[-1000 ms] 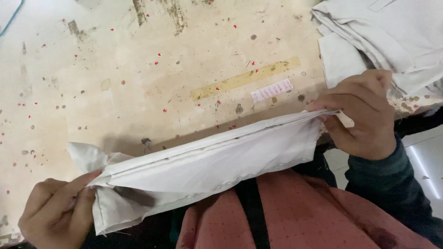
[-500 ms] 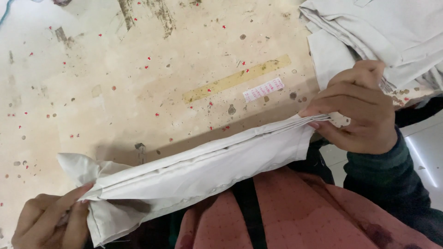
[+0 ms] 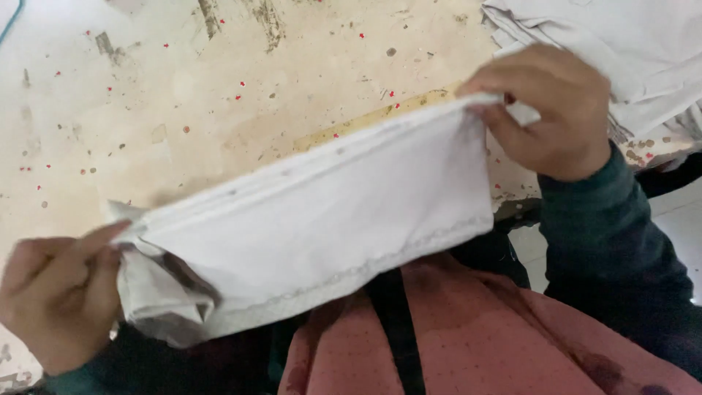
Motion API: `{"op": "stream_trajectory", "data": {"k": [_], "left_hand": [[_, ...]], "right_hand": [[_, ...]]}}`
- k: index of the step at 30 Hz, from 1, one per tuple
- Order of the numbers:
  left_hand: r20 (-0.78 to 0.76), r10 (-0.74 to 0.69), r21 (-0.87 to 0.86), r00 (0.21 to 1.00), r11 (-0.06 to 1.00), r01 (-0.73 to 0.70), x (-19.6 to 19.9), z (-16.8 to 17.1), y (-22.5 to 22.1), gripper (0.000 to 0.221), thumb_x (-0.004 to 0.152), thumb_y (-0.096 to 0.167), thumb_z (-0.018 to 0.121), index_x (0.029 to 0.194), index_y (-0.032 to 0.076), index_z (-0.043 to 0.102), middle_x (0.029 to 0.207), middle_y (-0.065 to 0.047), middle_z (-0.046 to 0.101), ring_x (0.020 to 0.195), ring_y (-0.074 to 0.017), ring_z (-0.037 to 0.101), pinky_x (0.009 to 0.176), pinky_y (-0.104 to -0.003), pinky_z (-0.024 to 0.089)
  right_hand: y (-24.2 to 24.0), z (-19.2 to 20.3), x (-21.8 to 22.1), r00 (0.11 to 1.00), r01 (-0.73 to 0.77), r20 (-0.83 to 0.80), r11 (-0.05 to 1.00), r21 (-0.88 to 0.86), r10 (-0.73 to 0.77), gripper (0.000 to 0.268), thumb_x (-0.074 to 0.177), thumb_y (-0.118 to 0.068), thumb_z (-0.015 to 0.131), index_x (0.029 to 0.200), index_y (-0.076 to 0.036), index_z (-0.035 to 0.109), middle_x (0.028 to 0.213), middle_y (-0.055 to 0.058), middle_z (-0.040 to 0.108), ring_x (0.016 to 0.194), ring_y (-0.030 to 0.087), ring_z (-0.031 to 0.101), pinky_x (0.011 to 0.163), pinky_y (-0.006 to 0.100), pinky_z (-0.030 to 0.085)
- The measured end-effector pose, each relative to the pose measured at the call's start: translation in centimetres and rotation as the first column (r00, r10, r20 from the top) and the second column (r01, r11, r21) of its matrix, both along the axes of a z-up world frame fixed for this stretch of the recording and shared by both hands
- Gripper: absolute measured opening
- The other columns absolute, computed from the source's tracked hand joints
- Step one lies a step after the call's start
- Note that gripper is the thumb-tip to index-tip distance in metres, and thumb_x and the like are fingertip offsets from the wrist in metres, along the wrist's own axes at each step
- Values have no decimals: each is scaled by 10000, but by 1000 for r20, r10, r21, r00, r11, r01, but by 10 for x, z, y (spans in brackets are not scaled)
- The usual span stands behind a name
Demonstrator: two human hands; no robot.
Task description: Trimming excess threads from a garment using a thread trimmer and inspecting the seams for quality control.
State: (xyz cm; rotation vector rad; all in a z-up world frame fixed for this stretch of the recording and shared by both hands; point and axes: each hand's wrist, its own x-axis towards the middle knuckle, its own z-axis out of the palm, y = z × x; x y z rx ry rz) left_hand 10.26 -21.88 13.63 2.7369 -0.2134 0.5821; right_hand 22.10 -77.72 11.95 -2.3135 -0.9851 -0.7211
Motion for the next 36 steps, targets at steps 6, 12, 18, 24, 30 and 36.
{"op": "stream_trajectory", "data": {"k": [6, 12, 18, 24, 30, 36], "left_hand": [[49, -9, -171, 999, 985, 18, 2, 19, 5, 354, 1135, -269, 641, 1411, -84, 763, 1166, -243, 579, 959, -301, 571, 923, -370, 461], [-15, -5, -10, 1000, 1000, 5, -2, 19, -25, 281, 1125, -191, 772, 1333, -5, 801, 1261, -205, 660, 998, -265, 637, 987, -375, 536], [-601, 30, -141, 798, 980, -143, 24, -19, -85, 306, 812, 78, 716, 1110, 100, 784, 1187, -110, 609, 1032, -278, 669, 955, -377, 511], [-133, -371, -58, 919, 929, 366, 62, 18, -218, 677, 895, 338, 793, 1426, 45, 490, 1444, -222, 531, 1309, -375, 532, 1107, -530, 431], [144, -430, -399, 891, 798, 451, 110, -36, -252, 223, 897, 134, 826, 1113, 98, 784, 789, -8, 622, 652, -160, 621, 669, -271, 555], [225, -453, -475, 863, 722, 503, 101, -39, -249, 227, 841, 92, 882, 1056, 73, 811, 747, -5, 651, 587, -130, 562, 605, -243, 551]], "right_hand": [[6, 55, 19, 889, -161, 436, 987, 14, 139, 377, 1192, -67, 545, 1127, 240, 752, 1111, 405, 807, 634, 318, 502, 598, 443, 408], [25, 13, 14, 962, -241, 149, 968, 69, 229, 120, 1064, 24, 643, 1133, 82, 723, 981, 259, 757, 886, 364, 752, 748, 437, 639], [35, -19, 33, 892, -338, -337, 939, -58, 300, 196, 1043, -30, 550, 1227, -77, 600, 1022, 101, 647, 795, 232, 642, 611, 365, 504], [38, 5, 46, 888, -408, -268, 910, -81, 374, 183, 1056, -6, 534, 1228, -32, 592, 1016, 132, 642, 871, 264, 651, 694, 377, 525], [38, -14, 49, 907, -296, -254, 937, 187, 337, 171, 966, 62, 663, 1121, 32, 728, 948, 151, 694, 906, 315, 711, 777, 429, 600], [35, -27, 47, 869, -288, -313, 906, 310, 383, 113, 930, 42, 695, 1029, 28, 745, 926, 159, 705, 835, 284, 716, 793, 410, 613]]}}
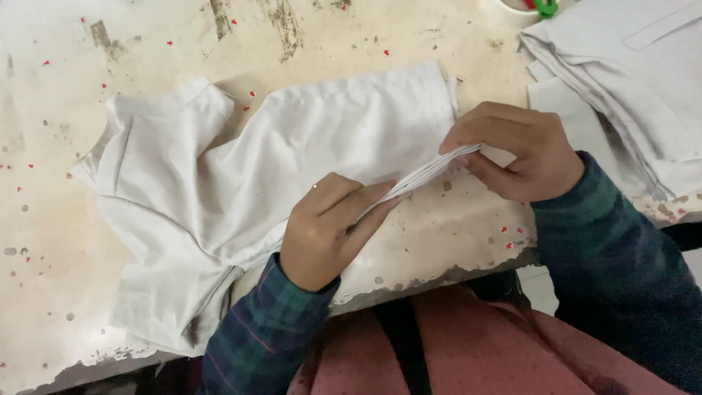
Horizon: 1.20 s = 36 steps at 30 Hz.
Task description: Trimming excess threads from a garment using a thread trimmer and inspecting the seams for quality control.
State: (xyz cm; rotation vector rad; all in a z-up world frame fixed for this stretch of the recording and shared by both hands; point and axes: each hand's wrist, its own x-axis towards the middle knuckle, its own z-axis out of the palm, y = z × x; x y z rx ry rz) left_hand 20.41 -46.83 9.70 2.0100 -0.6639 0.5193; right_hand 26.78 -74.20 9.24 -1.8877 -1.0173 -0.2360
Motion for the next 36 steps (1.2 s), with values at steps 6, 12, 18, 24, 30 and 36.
{"op": "stream_trajectory", "data": {"k": [6, 12, 18, 24, 30, 36], "left_hand": [[124, -44, 136, 991, 990, 27, -5, 2, 8, 193, 962, 58, 824, 1131, 30, 733, 876, -51, 563, 686, -223, 521, 629, -338, 476], [159, -75, 144, 984, 988, 53, -4, 4, 10, 167, 957, 72, 813, 1077, -17, 739, 816, -68, 559, 648, -244, 502, 608, -371, 468], [207, -100, 131, 973, 989, 74, -3, 8, 10, 132, 956, 33, 795, 1031, -57, 732, 839, -69, 568, 623, -237, 448, 583, -361, 432], [232, -124, 153, 965, 984, 90, -2, 8, 12, 85, 966, 22, 772, 1015, -37, 736, 857, -43, 610, 635, -233, 430, 621, -357, 415], [260, -25, 268, 965, 962, -47, -2, 11, 16, 69, 992, 112, 750, 1053, 107, 782, 821, 28, 537, 678, -201, 447, 797, -422, 354], [239, -24, 304, 971, 951, -51, -2, 18, 18, 68, 987, 151, 761, 1046, 138, 791, 827, 39, 603, 696, -179, 520, 915, -459, 338]], "right_hand": [[-8, -4, -2, 992, -25, 122, 989, -145, 43, 150, 999, -4, 647, 1141, -5, 696, 1062, 190, 697, 866, 256, 712, 759, 330, 606], [-4, -4, -3, 993, -41, 103, 993, -110, 53, 134, 952, 70, 645, 1070, 43, 702, 991, 210, 705, 863, 292, 718, 763, 342, 627], [-5, -6, -2, 991, -36, 123, 994, -103, 49, 139, 936, 67, 663, 1064, 42, 710, 973, 222, 706, 814, 276, 702, 695, 323, 598], [-4, -8, 4, 974, -104, 194, 993, -58, 113, 122, 924, 40, 684, 1042, 25, 712, 910, 179, 700, 756, 241, 650, 648, 319, 563], [-3, -3, 5, 976, -120, 180, 993, -1, 118, 129, 883, 12, 751, 996, 57, 707, 912, 182, 682, 783, 239, 621, 674, 326, 506], [-8, -5, 10, 969, -199, 161, 978, 63, 186, 219, 828, 20, 821, 1020, 6, 715, 934, 157, 680, 811, 214, 634, 708, 322, 499]]}}
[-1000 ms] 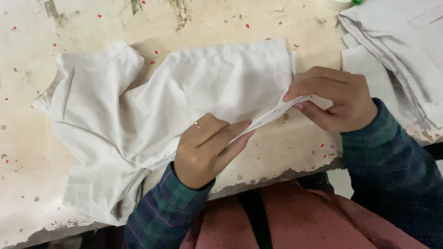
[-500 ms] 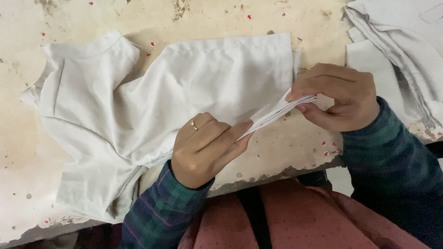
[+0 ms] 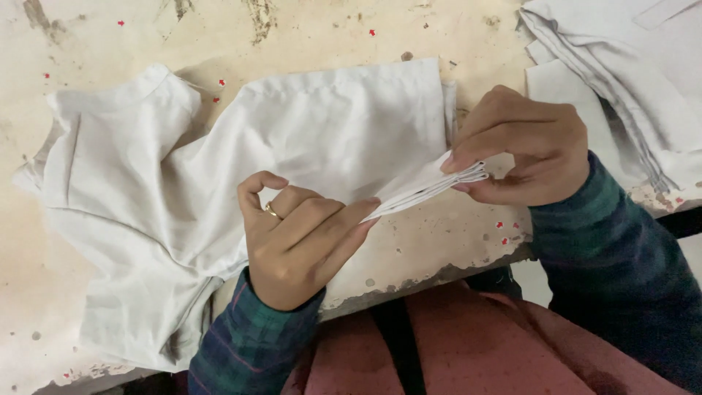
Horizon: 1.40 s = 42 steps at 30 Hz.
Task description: Trimming excess threads from a garment using a thread trimmer and inspecting the seams for quality control.
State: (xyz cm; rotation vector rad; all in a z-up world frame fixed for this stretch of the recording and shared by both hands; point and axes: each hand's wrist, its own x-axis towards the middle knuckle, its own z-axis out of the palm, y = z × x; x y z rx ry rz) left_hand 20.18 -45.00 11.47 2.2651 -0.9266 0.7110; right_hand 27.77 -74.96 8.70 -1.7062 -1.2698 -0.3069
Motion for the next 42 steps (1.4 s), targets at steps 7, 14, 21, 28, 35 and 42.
{"op": "stream_trajectory", "data": {"k": [7, 14, 21, 28, 35, 42], "left_hand": [[13, 19, 10, 1000, 1000, -19, 0, 0, 0, 73, 986, 167, 760, 1037, 143, 807, 782, 52, 561, 663, -156, 499, 944, -458, 311], [-71, 69, -1, 995, 998, -69, -2, 2, -5, 180, 983, 228, 802, 1105, 99, 770, 741, 40, 549, 648, -157, 498, 1025, -445, 282], [-131, 122, -13, 984, 992, -125, 0, 0, -7, 91, 967, 201, 832, 1031, 165, 778, 774, 75, 643, 660, -150, 540, 1043, -454, 262], [-34, 156, -11, 987, 988, -157, 0, 2, -9, 111, 956, 206, 840, 872, 202, 768, 698, 93, 580, 641, -144, 498, 1010, -462, 275], [31, 229, 10, 973, 973, -230, 0, -2, -11, 170, 965, 265, 804, 800, 268, 763, 672, 118, 525, 698, -121, 511, 1067, -487, 221], [-392, 137, -87, 910, 979, -185, 2, -10, -10, 65, 916, 238, 789, 876, 244, 738, 793, 105, 673, 808, -109, 624, 1149, -454, 128]], "right_hand": [[4, 1, -6, 997, 72, -24, 997, 25, -72, 199, 791, -7, 861, 951, -14, 743, 868, 106, 708, 797, 200, 644, 761, 332, 470], [3, 2, -10, 979, 178, -79, 979, -96, -185, 153, 833, -10, 838, 918, -6, 711, 880, 121, 672, 779, 211, 594, 799, 350, 418], [6, -2, -10, 932, 187, -286, 971, -147, -223, 85, 903, -39, 748, 963, -40, 689, 817, 55, 652, 774, 195, 576, 856, 361, 380], [11, 2, -9, 907, 190, -355, 972, -138, -227, 55, 919, -48, 727, 946, -38, 680, 819, 47, 634, 797, 192, 562, 877, 345, 413], [9, -4, -8, 916, 259, -264, 948, -183, -301, 53, 925, -111, 737, 952, -96, 694, 884, 17, 648, 917, 211, 553, 1035, 398, 385], [13, -5, -7, 850, 220, -437, 952, -212, -294, 33, 987, -134, 672, 971, -105, 673, 873, -6, 609, 896, 179, 479, 960, 359, 381]]}}
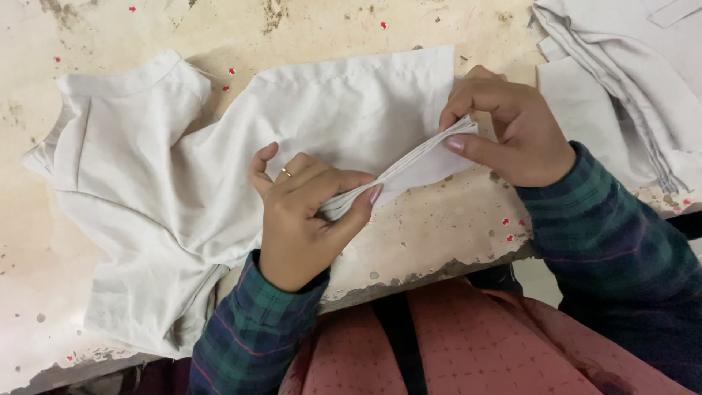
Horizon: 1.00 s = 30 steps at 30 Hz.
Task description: Trimming excess threads from a garment using a thread trimmer and inspecting the seams for quality control.
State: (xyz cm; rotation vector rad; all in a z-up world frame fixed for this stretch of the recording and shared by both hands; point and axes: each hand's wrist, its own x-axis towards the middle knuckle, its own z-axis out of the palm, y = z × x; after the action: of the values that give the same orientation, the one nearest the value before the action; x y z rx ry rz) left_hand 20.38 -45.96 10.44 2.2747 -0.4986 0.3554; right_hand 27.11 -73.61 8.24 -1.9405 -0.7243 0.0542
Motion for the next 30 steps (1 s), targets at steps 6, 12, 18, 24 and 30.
{"op": "stream_trajectory", "data": {"k": [6, 12, 18, 24, 30], "left_hand": [[133, -10, 33, 991, 999, 6, 3, 3, 1, 57, 930, 208, 813, 914, 223, 761, 776, 124, 660, 774, -123, 591, 1147, -470, 154], [219, 4, 339, 976, 937, -80, -12, -1, 39, 280, 912, 71, 722, 1180, 150, 728, 1150, -9, 722, 1038, -232, 681, 937, -399, 402], [213, 81, 313, 974, 938, -147, -52, 6, 76, 291, 956, -91, 688, 1223, 22, 715, 1085, -139, 640, 935, -334, 622, 858, -443, 545], [18, 50, 184, 999, 981, -53, -62, -3, 89, 243, 1019, 62, 670, 1247, 0, 618, 1299, -159, 644, 1167, -310, 673, 989, -403, 581], [139, 74, 200, 987, 975, -101, -58, -28, 81, 199, 974, 16, 660, 1171, -3, 642, 1164, -199, 540, 1108, -347, 566, 1012, -454, 496]], "right_hand": [[-2, -8, 7, 997, -33, 71, 996, 86, 27, 31, 988, -61, 680, 1000, -89, 673, 887, 9, 621, 868, 179, 520, 978, 370, 399], [-32, -28, 25, 883, 297, 354, 951, 88, -309, 294, 1157, -233, 670, 1136, 60, 667, 1098, 173, 616, 1034, 304, 562, 982, 433, 435], [-54, -40, 42, 849, 308, 414, 944, 117, -328, 148, 1226, -12, 664, 1209, 134, 648, 1185, 233, 616, 1106, 358, 577, 1003, 459, 434], [-63, -51, 46, 852, 271, 442, 959, 84, -279, 44, 1261, 116, 622, 1266, 160, 627, 1214, 279, 637, 1153, 391, 609, 1045, 501, 473], [-63, -55, 49, 835, 362, 408, 927, 101, -370, 81, 1208, 91, 638, 1277, 109, 676, 1202, 207, 659, 1063, 306, 529, 972, 441, 391]]}}
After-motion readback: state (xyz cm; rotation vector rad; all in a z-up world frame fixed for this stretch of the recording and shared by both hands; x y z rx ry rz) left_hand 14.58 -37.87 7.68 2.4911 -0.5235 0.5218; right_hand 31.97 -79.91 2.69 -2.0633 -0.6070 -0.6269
